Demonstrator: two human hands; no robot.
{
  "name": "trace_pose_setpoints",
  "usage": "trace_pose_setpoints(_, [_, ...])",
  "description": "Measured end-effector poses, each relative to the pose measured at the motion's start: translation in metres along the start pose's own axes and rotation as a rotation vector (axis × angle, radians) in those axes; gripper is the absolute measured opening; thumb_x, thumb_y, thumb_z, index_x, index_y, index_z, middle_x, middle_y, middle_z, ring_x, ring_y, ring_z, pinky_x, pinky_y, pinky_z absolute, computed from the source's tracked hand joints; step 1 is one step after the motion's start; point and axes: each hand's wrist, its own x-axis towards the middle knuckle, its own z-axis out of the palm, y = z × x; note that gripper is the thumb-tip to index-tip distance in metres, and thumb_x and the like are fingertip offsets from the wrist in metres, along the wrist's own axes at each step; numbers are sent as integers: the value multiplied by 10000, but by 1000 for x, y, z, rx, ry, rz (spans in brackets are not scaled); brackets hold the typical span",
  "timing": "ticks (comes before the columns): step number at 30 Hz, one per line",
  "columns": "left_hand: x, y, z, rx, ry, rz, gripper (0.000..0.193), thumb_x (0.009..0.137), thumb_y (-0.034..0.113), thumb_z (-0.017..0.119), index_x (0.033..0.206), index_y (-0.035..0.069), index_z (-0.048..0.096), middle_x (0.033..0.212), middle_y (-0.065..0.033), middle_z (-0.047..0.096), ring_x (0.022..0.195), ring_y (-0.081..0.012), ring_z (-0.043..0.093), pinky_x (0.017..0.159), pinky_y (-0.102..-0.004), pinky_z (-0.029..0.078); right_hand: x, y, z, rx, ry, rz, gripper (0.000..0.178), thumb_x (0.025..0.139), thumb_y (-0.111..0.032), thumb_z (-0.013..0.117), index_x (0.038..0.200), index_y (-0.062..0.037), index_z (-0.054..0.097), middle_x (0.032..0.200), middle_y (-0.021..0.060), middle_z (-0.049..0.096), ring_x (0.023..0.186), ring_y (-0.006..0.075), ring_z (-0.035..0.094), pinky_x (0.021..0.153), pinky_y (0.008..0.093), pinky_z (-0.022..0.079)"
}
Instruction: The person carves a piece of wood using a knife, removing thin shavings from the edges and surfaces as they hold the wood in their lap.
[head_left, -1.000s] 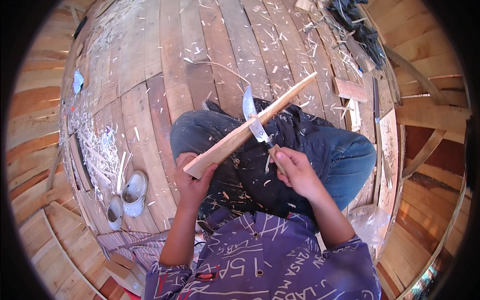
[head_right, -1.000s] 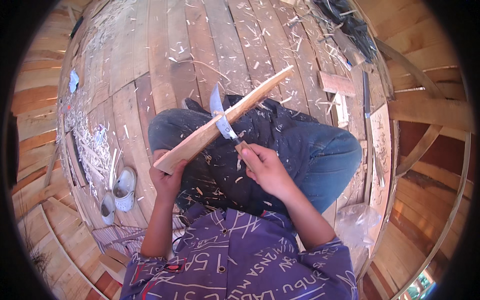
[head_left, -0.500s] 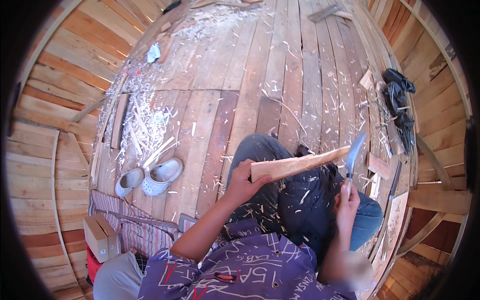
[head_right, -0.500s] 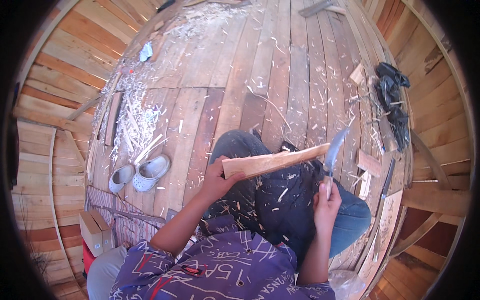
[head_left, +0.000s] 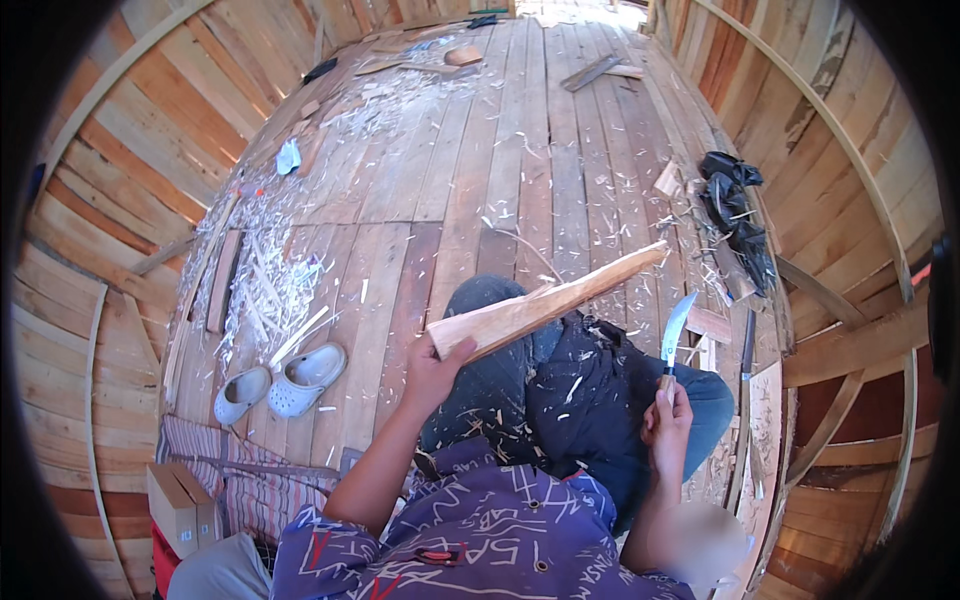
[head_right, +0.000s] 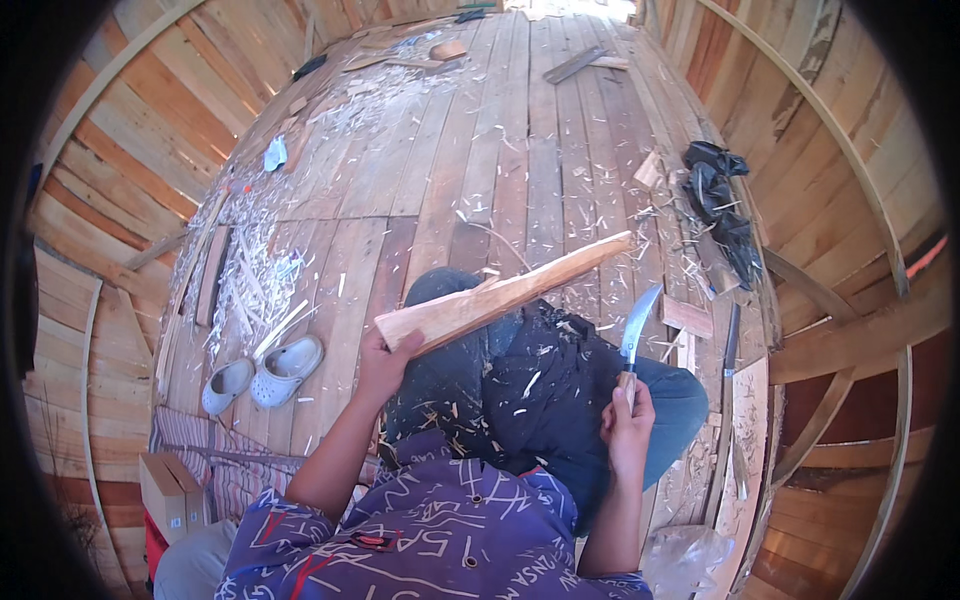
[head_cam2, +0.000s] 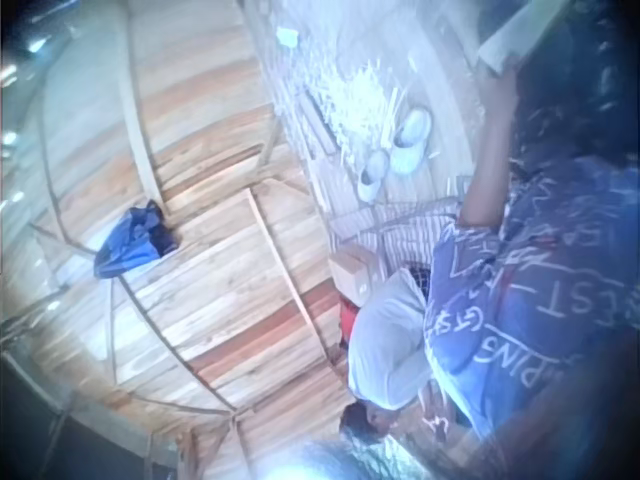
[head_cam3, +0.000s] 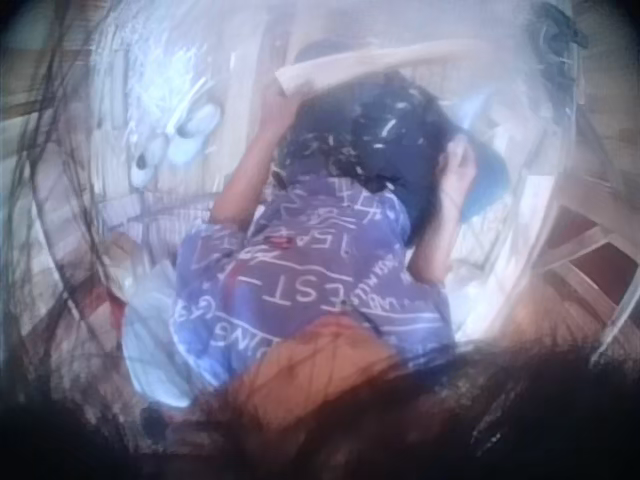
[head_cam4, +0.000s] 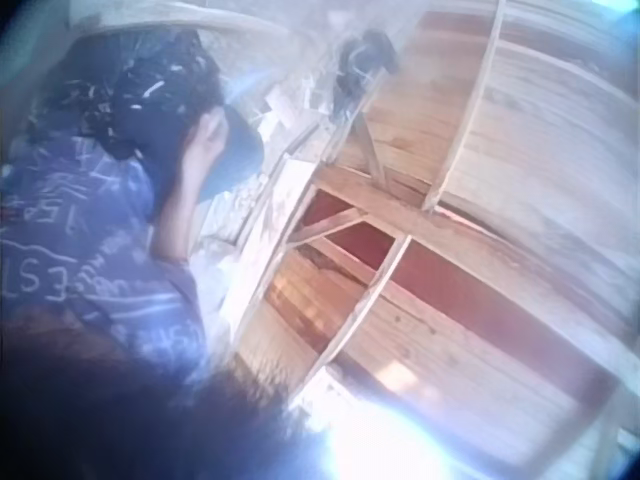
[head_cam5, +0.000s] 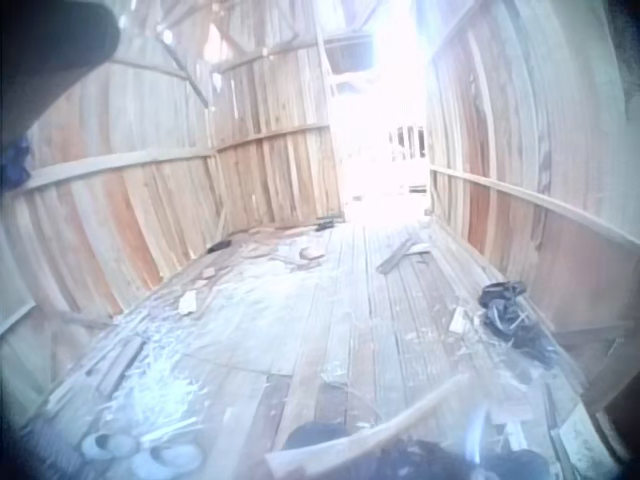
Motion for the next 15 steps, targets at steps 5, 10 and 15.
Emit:
trace_pose_setpoints(5, [-7, 1, 5, 99, 11, -25, 273, 842, 145, 712, 1045, -24, 641, 975, -83, 686, 889, -141, 638, 790, -279, 503, -16, 3, -10, 500, -51, -12, 206, 1002, -225, 434, 1135, -76, 484, 541, -15, 359, 365, 65, 296, 332, 206, 254])
trace_pose_setpoints(10, [-5, -8, -2, 64, -47, -19, 239, 832, 136, 718, 994, -21, 640, 941, -76, 680, 867, -142, 636, 769, -276, 504, -4, -7, 0, 443, 14, 26, 250, 1009, -247, 427, 1170, -67, 489, 565, 2, 398, 367, 67, 331, 337, 215, 271])
trace_pose_setpoints(15, [7, -20, -1, 212, -129, 203, 185, 788, 98, 744, 872, 0, 612, 839, -66, 602, 774, -169, 589, 682, -308, 478, 28, -19, 13, 464, 59, -84, 264, 1010, -275, 435, 1148, -58, 496, 602, -4, 437, 386, 63, 358, 346, 202, 278])
